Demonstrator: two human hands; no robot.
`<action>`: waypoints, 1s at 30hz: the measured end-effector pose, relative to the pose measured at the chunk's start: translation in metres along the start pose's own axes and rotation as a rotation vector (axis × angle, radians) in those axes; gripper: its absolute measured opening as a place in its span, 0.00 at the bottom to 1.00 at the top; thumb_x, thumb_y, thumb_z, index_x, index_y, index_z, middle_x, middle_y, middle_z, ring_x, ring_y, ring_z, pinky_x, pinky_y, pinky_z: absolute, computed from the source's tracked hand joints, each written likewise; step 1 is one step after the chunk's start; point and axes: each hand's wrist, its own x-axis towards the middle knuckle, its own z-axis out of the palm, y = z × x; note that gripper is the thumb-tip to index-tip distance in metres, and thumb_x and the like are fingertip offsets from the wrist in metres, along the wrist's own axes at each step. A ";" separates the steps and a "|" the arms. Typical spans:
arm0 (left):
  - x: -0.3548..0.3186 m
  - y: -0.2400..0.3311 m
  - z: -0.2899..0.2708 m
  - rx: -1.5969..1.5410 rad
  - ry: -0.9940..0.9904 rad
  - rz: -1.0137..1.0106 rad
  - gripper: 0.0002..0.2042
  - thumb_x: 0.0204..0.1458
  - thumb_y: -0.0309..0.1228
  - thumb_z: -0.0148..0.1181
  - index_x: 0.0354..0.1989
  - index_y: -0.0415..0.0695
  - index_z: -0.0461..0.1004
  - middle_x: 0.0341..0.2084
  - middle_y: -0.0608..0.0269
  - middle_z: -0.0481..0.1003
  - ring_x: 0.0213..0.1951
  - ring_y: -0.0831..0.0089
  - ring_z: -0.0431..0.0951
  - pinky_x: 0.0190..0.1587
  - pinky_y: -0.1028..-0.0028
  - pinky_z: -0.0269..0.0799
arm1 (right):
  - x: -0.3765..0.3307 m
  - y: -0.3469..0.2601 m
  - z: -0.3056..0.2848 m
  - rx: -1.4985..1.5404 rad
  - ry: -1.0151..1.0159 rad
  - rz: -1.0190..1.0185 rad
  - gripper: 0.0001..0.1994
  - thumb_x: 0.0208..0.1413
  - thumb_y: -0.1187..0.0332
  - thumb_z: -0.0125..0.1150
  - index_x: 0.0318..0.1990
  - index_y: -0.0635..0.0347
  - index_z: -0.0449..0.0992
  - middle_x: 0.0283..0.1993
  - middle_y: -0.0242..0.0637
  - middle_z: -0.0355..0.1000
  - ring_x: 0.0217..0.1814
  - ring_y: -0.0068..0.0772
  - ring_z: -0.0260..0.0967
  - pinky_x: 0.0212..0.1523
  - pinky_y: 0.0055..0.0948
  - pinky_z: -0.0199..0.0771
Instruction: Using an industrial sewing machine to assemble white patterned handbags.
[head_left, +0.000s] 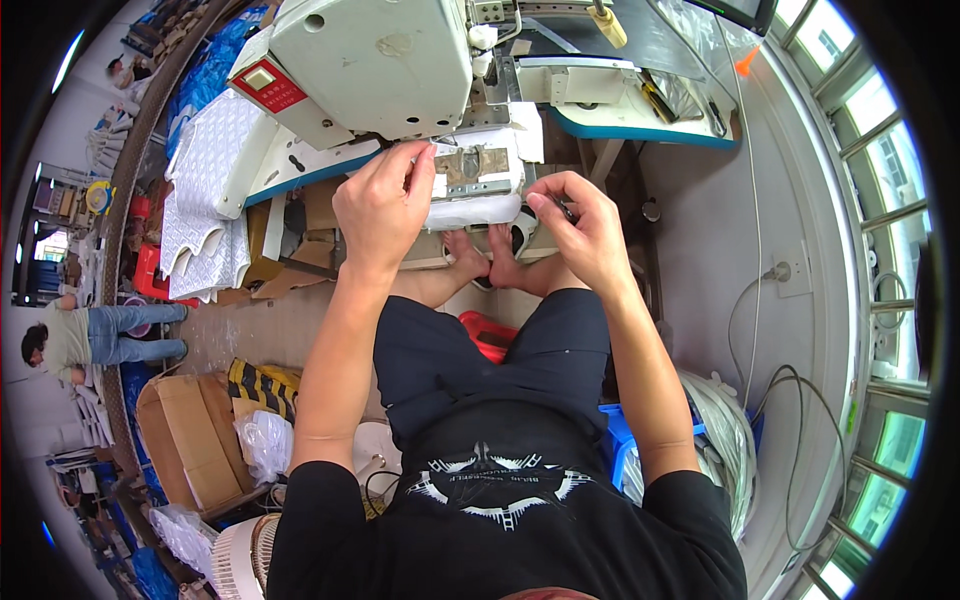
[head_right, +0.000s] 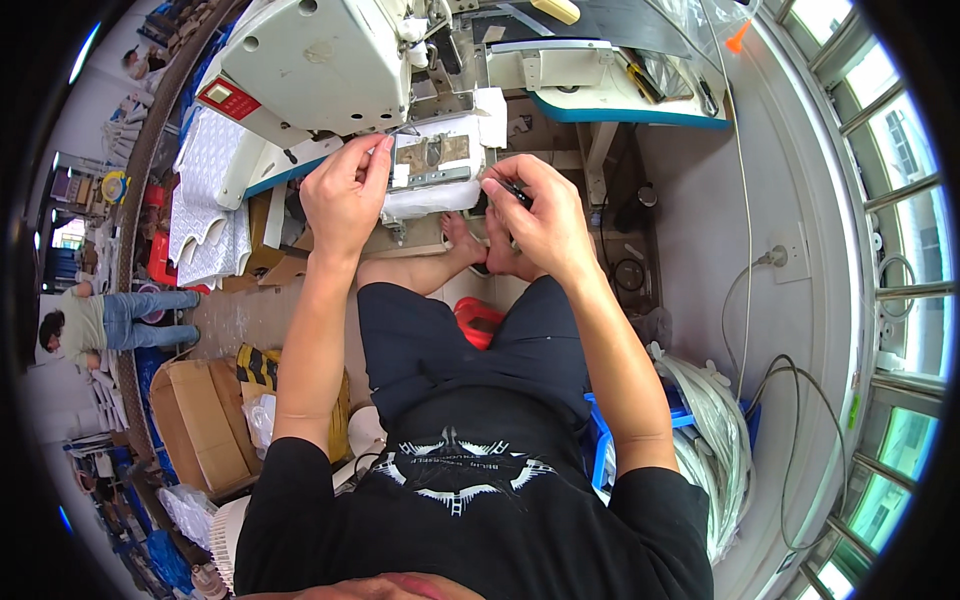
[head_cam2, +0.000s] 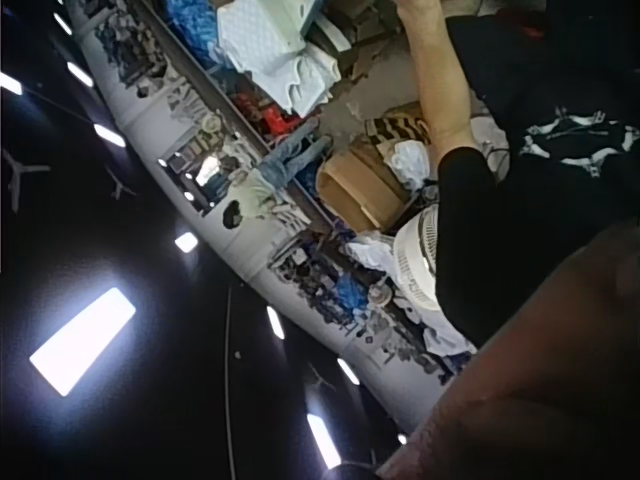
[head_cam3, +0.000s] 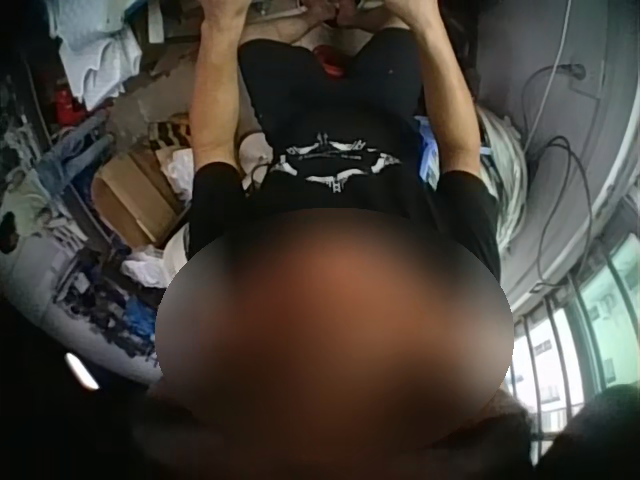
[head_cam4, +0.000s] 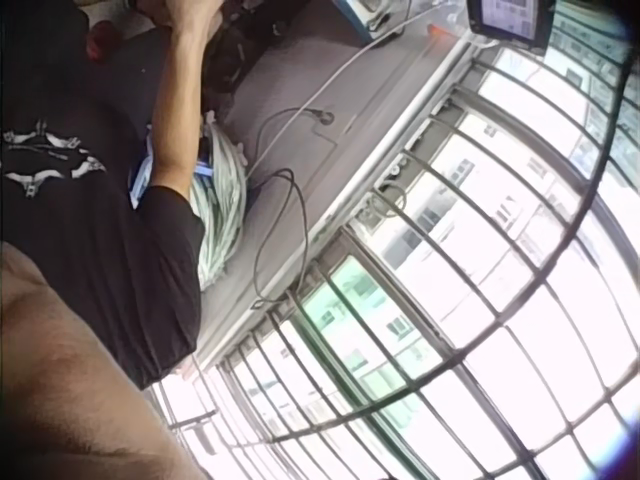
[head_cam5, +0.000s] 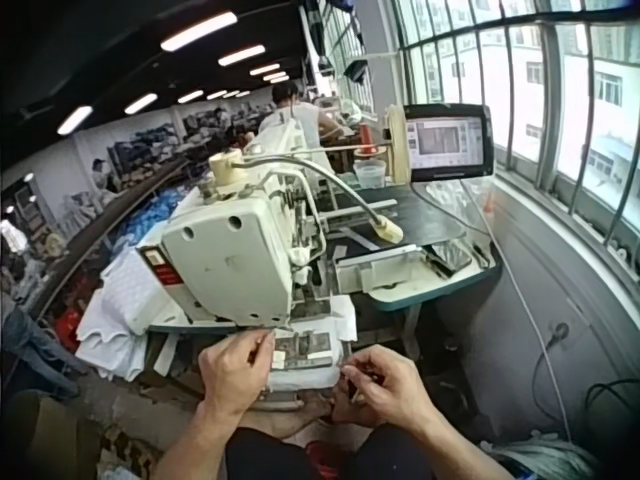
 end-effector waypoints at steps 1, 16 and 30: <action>0.000 0.000 0.000 -0.002 0.007 -0.001 0.03 0.58 0.29 0.67 0.36 0.45 0.84 0.26 0.63 0.83 0.25 0.65 0.83 0.27 0.69 0.75 | 0.000 0.001 0.000 0.001 -0.002 -0.002 0.07 0.65 0.71 0.66 0.43 0.65 0.81 0.39 0.34 0.79 0.40 0.21 0.73 0.39 0.24 0.73; -0.003 0.000 0.006 0.081 0.023 0.030 0.03 0.57 0.31 0.68 0.35 0.47 0.84 0.25 0.64 0.82 0.24 0.64 0.82 0.26 0.68 0.74 | -0.006 0.003 0.001 -0.021 -0.018 -0.004 0.06 0.64 0.71 0.66 0.43 0.65 0.81 0.38 0.35 0.79 0.39 0.22 0.72 0.39 0.24 0.72; -0.001 -0.002 0.010 0.172 0.020 0.102 0.04 0.59 0.34 0.66 0.36 0.49 0.84 0.25 0.65 0.82 0.26 0.63 0.83 0.27 0.66 0.76 | 0.055 -0.027 0.017 -0.257 0.043 -0.364 0.15 0.60 0.64 0.71 0.49 0.64 0.81 0.39 0.41 0.80 0.39 0.41 0.78 0.41 0.34 0.79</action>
